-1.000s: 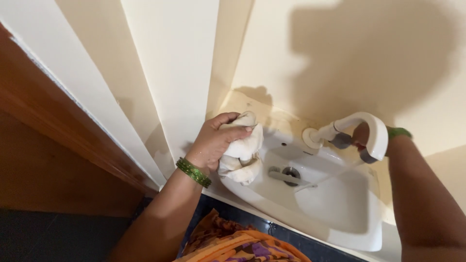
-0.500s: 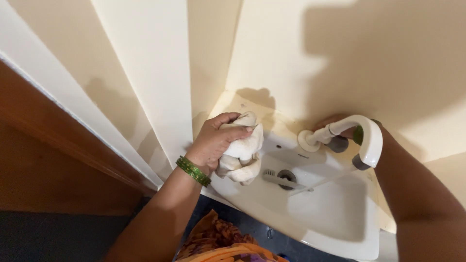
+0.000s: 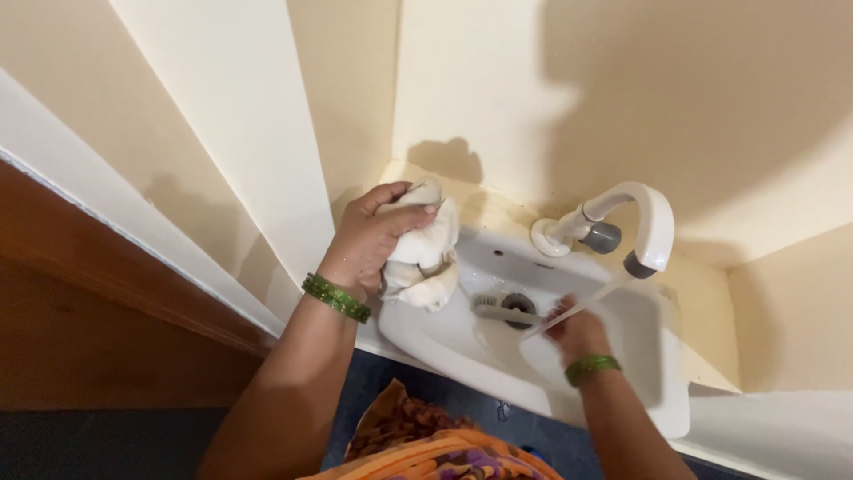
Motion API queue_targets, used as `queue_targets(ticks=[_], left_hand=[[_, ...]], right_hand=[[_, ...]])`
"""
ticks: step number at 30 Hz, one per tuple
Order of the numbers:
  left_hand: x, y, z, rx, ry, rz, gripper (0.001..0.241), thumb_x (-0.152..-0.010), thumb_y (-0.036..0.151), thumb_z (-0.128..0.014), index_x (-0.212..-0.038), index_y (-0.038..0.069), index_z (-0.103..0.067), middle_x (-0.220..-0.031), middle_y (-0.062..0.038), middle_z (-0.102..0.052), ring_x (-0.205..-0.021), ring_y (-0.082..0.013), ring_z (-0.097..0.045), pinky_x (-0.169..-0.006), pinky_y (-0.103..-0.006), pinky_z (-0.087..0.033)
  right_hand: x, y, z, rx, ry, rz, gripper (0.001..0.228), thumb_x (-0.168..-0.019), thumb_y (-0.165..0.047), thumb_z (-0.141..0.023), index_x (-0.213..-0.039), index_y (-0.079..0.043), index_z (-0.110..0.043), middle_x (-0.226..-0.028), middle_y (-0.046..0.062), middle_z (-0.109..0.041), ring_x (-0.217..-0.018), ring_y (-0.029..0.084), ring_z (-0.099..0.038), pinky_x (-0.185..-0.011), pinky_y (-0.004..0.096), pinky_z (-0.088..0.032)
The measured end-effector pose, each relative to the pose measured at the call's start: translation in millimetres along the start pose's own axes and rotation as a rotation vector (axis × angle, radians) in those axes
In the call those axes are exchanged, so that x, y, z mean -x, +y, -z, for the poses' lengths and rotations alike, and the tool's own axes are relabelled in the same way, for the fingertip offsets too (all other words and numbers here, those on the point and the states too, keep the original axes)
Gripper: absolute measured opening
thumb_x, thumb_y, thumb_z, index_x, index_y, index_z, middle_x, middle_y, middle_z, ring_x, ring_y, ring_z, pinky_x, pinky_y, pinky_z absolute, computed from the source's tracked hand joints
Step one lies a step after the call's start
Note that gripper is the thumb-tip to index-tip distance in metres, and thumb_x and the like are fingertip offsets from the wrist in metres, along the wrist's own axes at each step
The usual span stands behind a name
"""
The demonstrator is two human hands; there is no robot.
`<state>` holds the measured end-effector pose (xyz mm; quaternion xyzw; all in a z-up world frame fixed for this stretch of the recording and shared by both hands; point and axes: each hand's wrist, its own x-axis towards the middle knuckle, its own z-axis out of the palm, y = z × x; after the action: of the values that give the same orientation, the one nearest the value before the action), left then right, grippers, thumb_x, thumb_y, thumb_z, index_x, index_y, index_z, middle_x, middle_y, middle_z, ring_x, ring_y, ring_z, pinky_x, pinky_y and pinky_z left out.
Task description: The person scrubs a white bathroom sink with a toothbrush and a cloth, rinses the sink and brush under running water, and wipes the surrounding wall and sink surfaces. The person also washes their hands during the process.
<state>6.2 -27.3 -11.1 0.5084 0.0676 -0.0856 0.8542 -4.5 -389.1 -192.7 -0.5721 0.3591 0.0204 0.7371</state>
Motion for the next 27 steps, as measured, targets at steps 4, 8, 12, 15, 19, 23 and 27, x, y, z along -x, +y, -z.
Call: queue_targets(ticks=[4, 8, 12, 15, 19, 23, 27], left_hand=[[-2, 1, 8, 0.037, -0.009, -0.024, 0.058, -0.077, 0.006, -0.081, -0.130, -0.006, -0.062, -0.109, -0.017, -0.075, -0.090, -0.0212, -0.076, -0.075, -0.0331, -0.064], [-5, -5, 16, 0.030, -0.067, -0.041, 0.056, -0.077, 0.006, -0.081, -0.129, -0.006, -0.063, -0.110, -0.017, -0.075, -0.090, -0.0212, -0.076, -0.076, -0.0330, -0.064], [-9, -5, 22, 0.031, -0.117, -0.058, 0.056, -0.076, 0.005, -0.082, -0.127, -0.007, -0.064, -0.110, -0.016, -0.075, -0.091, -0.0201, -0.075, -0.077, -0.0328, -0.064], [-9, -2, 22, 0.030, -0.142, -0.061, 0.055, -0.077, 0.005, -0.082, -0.127, -0.008, -0.065, -0.110, -0.017, -0.075, -0.090, -0.0201, -0.075, -0.077, -0.0326, -0.063], [-5, 9, 24, -0.061, -0.143, -0.075, 0.052, -0.079, 0.006, -0.082, -0.127, -0.005, -0.064, -0.112, -0.015, -0.075, -0.094, -0.0174, -0.075, -0.081, -0.0299, -0.062], [-1, 12, 28, -0.032, -0.172, -0.043, 0.053, -0.078, 0.006, -0.081, -0.127, -0.004, -0.065, -0.109, -0.014, -0.076, -0.091, -0.0180, -0.075, -0.078, -0.0309, -0.063], [-4, 14, 27, -0.016, -0.177, -0.040, 0.052, -0.078, 0.006, -0.081, -0.126, -0.005, -0.065, -0.108, -0.014, -0.075, -0.090, -0.0185, -0.074, -0.077, -0.0310, -0.062]], right_hand=[[15, 29, -24, -0.194, -0.337, -0.326, 0.026, -0.104, -0.022, -0.048, -0.085, -0.006, -0.056, -0.071, 0.008, -0.056, -0.062, 0.020, -0.054, -0.056, 0.030, -0.044], [14, 0, -68, 0.354, -0.239, 0.095, 0.027, -0.106, -0.021, -0.049, -0.086, -0.006, -0.060, -0.079, 0.008, -0.059, -0.072, 0.023, -0.057, -0.067, 0.037, -0.048], [11, -56, -114, 1.795, 0.056, 1.032, 0.025, -0.096, -0.018, -0.052, -0.097, -0.005, -0.073, -0.104, 0.015, -0.070, -0.111, 0.037, -0.058, -0.099, 0.052, -0.042], [-2, -89, -146, 2.403, 0.255, 0.686, 0.034, -0.100, -0.025, -0.049, -0.114, -0.010, -0.076, -0.125, 0.015, -0.071, -0.134, 0.045, -0.049, -0.115, 0.064, -0.018], [-19, -109, -180, 2.446, 0.269, 0.474, 0.038, -0.103, -0.029, -0.048, -0.122, -0.011, -0.075, -0.134, 0.015, -0.069, -0.133, 0.044, -0.051, -0.111, 0.065, -0.019], [-19, -88, -170, 2.383, 0.259, 0.408, 0.037, -0.101, -0.029, -0.051, -0.124, -0.012, -0.074, -0.136, 0.013, -0.068, -0.131, 0.037, -0.055, -0.109, 0.058, -0.026], [-13, -70, -140, 2.402, 0.233, 0.757, 0.036, -0.101, -0.020, -0.050, -0.127, -0.009, -0.073, -0.133, 0.013, -0.069, -0.134, 0.029, -0.055, -0.116, 0.043, -0.031]])
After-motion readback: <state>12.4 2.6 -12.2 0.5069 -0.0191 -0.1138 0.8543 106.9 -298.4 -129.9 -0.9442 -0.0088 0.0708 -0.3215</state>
